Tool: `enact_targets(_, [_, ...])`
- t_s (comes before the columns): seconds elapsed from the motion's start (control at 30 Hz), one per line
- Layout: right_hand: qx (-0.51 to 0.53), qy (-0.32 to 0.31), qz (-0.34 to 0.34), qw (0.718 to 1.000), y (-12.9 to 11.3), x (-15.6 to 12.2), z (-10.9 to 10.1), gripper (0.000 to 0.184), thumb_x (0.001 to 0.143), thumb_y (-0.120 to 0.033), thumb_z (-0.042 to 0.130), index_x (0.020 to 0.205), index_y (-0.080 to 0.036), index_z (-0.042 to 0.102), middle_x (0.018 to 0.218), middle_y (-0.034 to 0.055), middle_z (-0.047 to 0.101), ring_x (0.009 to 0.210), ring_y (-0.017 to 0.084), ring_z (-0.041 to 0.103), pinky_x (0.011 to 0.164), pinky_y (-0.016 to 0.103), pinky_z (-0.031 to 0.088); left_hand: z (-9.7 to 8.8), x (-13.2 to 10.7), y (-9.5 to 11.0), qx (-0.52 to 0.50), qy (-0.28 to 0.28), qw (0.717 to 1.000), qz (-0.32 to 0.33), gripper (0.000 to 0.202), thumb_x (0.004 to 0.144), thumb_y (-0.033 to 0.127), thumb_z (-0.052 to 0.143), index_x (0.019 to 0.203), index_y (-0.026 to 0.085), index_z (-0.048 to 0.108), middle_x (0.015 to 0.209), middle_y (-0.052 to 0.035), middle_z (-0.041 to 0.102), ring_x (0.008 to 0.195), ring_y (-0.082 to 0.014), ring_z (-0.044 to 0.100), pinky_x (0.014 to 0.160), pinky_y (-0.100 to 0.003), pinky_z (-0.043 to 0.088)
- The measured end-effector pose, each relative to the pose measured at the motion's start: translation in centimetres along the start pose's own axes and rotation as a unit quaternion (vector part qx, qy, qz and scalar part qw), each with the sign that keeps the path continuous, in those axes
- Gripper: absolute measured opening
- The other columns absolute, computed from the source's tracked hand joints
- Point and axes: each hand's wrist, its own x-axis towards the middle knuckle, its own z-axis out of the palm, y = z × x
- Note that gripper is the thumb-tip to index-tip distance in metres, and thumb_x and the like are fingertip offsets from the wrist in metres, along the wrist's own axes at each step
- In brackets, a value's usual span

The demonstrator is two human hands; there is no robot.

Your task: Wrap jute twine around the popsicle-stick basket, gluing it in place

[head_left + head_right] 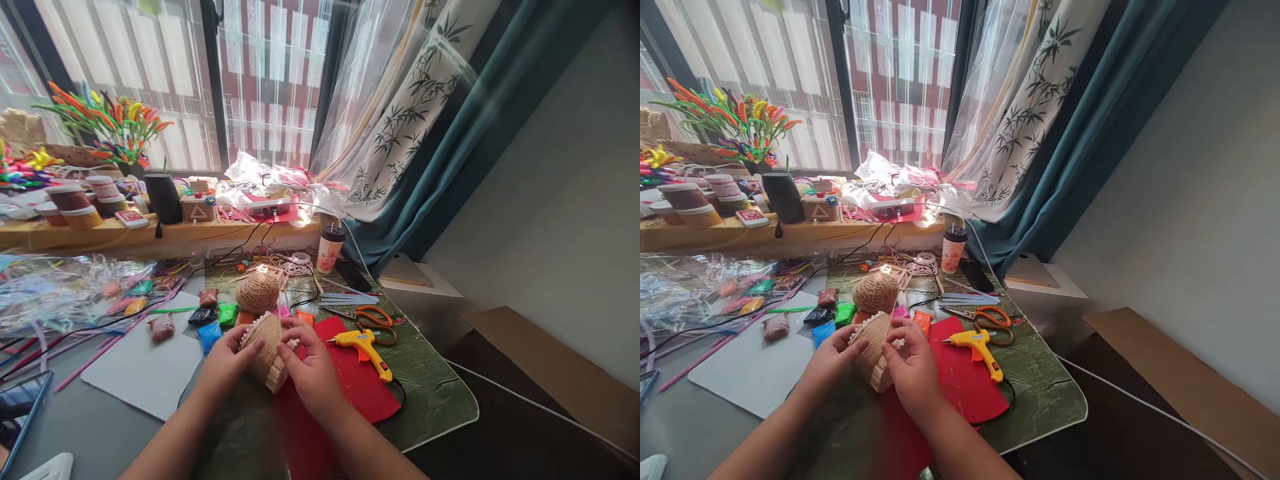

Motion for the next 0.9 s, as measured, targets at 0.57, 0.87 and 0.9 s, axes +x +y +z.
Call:
enact_targets(0.57, [0.183,0.078,0.121,0.973,1.9,1.1,0.2,0.022,0.073,-0.039,0.083,0.080,-0.022,0.069,0.108,0.0061,0.073,0.106,0.025,0.065,0.097,0.040,0.048,1.5,-0.7,0.2,-0.027,0.000,1.000,0.010,0.047,0.079,0.050,0.079,0.110,0.016,0.071,0.107,-0.0112,0.082,0.099,-0.0313,0.075,0.083,-0.036,0.059])
enact_targets(0.87, [0.223,0.081,0.136,0.962,2.3,1.5,0.1,0.023,0.069,-0.037,0.087,0.078,-0.021,0.073,0.118,0.0088,0.073,0.114,0.027,0.064,0.102,0.041,0.046,1.5,-1.2,-0.1,0.010,0.023,0.998,0.053,0.038,0.081,0.045,0.078,0.108,0.019,0.073,0.104,-0.0086,0.081,0.096,-0.0309,0.074,0.082,-0.037,0.059])
enact_targets(0.9, [0.238,0.083,0.137,0.958,2.3,1.6,0.2,0.023,0.069,-0.036,0.087,0.079,-0.022,0.073,0.120,0.0084,0.073,0.117,0.026,0.063,0.103,0.041,0.046,1.6,-1.4,-0.2,0.020,0.032,0.997,0.062,0.038,0.082,0.045,0.078,0.109,0.019,0.073,0.106,-0.0083,0.081,0.096,-0.0308,0.074,0.083,-0.037,0.059])
